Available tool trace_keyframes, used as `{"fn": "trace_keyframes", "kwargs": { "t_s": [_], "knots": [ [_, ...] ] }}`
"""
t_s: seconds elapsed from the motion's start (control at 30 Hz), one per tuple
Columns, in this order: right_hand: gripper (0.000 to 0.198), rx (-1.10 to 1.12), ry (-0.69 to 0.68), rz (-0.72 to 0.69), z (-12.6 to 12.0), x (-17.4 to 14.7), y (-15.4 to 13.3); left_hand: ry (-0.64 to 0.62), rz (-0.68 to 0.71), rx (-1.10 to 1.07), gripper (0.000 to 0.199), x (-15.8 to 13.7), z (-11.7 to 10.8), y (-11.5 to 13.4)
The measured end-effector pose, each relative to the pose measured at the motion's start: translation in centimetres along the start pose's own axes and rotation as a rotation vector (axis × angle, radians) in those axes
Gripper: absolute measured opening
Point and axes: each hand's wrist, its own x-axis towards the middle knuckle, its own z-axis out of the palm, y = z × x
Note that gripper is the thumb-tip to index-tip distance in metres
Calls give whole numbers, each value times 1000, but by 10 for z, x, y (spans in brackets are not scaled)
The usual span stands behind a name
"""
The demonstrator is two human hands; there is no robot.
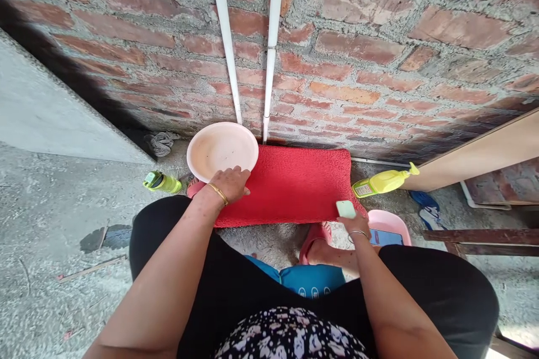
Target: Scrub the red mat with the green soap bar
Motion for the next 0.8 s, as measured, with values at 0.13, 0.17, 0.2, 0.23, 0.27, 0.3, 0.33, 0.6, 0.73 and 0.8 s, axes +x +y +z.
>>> {"fn": "trace_keyframes", "kwargs": {
  "t_s": [0.13,0.17,0.2,0.23,0.27,0.3,0.33,0.6,0.73,0.8],
  "knots": [
    [83,40,-26,117,-5,-2,5,-8,15,4,39,3,-4,3],
    [79,54,-22,42,-3,-7,-6,-12,18,7,39,4,-4,3],
    [76,66,-20,-40,1,-14,-20,-18,18,9,39,5,-4,3],
    [75,68,-20,-120,5,-20,-35,-26,17,11,40,6,-3,4],
    [74,56,-25,-185,10,-27,-50,-32,14,14,41,7,-2,4],
    [74,34,-37,-235,13,-32,-63,-37,11,17,41,8,-1,4],
    [75,7,-52,-273,16,-36,-74,-41,9,21,42,9,0,4],
    [71,21,-36,-84,0,-10,-24,-42,18,15,40,12,1,7],
    [81,128,-21,159,-6,2,4,-40,25,5,40,11,-3,8],
    [81,135,-17,93,-4,-3,-5,-38,33,-2,40,11,-3,8]
  ]
}}
